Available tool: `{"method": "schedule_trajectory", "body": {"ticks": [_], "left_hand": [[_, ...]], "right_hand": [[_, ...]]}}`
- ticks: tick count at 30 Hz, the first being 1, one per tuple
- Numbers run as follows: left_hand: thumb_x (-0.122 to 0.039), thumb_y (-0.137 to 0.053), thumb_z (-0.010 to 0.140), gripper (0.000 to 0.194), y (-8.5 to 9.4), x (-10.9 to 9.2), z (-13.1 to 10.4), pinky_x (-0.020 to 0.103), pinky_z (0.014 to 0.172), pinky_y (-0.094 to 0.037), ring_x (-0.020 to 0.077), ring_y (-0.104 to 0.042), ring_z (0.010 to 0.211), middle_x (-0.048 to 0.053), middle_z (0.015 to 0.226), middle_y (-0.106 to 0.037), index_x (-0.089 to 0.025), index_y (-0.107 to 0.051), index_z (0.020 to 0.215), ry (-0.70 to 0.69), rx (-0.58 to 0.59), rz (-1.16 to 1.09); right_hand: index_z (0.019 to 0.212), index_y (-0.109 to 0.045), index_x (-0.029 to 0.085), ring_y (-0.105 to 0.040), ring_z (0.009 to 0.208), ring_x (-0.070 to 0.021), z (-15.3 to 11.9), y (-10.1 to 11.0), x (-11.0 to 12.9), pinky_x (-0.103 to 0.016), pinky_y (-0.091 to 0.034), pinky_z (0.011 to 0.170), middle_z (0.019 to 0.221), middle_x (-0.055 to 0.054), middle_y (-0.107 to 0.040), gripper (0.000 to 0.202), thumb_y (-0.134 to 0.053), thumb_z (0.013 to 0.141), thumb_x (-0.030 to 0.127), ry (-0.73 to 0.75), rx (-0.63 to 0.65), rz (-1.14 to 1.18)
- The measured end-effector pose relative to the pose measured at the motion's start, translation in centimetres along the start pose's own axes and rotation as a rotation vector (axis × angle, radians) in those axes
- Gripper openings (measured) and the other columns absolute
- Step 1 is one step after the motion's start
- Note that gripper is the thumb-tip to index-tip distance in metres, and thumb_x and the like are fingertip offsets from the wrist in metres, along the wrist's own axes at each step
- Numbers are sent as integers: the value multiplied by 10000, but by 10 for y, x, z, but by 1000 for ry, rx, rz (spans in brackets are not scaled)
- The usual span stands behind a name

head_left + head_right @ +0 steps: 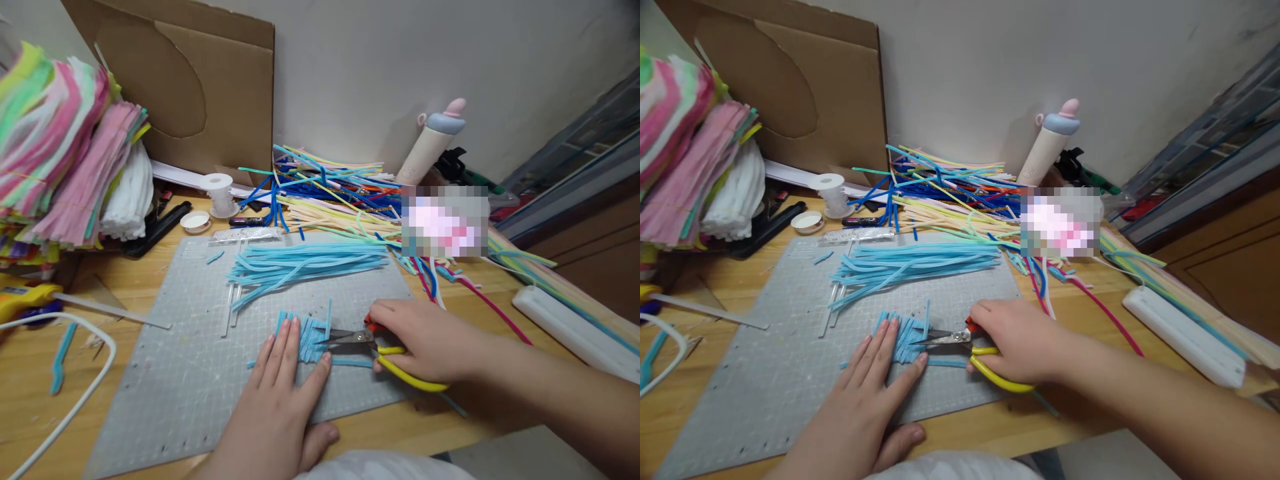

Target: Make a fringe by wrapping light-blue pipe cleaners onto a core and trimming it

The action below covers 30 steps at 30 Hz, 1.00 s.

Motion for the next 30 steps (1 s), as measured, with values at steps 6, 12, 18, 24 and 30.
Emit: {"method": "schedule_trajectory", "body": {"ticks": [6, 12, 18, 24, 30], "left_hand": [[-485, -684, 681, 734, -1, 0, 0, 599, 1008, -311, 427, -102, 1366, 96, 1545, 56, -314, -417, 1343, -5, -4, -1], [-499, -658, 703, 734, -1, -1, -1, 594, 1018, -298, 420, -87, 1371, 91, 1546, 57, -316, -389, 1360, -12, -19, 8], [-497, -670, 691, 755, -2, 0, 0, 598, 1011, -304, 419, -82, 1371, 103, 1543, 54, -317, -379, 1364, -5, -2, 7], [-489, -682, 682, 751, -1, 0, 0, 597, 1028, -281, 411, -69, 1374, 88, 1545, 36, -317, -397, 1355, -3, -1, -4], [-477, -682, 684, 751, -1, -1, 1, 604, 1008, -306, 423, -100, 1366, 102, 1542, 51, -314, -394, 1359, -8, 7, -3]], "right_hand": [[875, -546, 184, -588, 772, -236, 4, -4, 6, -303, -365, 635, 860, -81, -617, 482, -505, 757, 650, 57, 10, -91], [873, -544, 185, -598, 759, -239, 6, -11, 8, -300, -344, 610, 843, -75, -623, 497, -460, 781, 667, 83, 0, -148], [880, -538, 184, -603, 766, -241, 5, -10, 7, -297, -349, 614, 852, -74, -628, 408, -503, 802, 583, 78, 4, -145], [884, -544, 186, -602, 770, -236, 5, -5, 6, -294, -356, 623, 861, -82, -630, 378, -523, 794, 552, 58, 8, -114], [869, -532, 181, -593, 769, -236, 8, -5, 6, -296, -355, 623, 871, -83, -625, 403, -525, 784, 575, 50, -11, -133]]}}
Point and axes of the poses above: each hand's wrist, its own z-axis towards the middle knuckle, its own y-axis out of the back of the hand, x = y × z, the point moved 10 cm from there along z, towards the middle knuckle
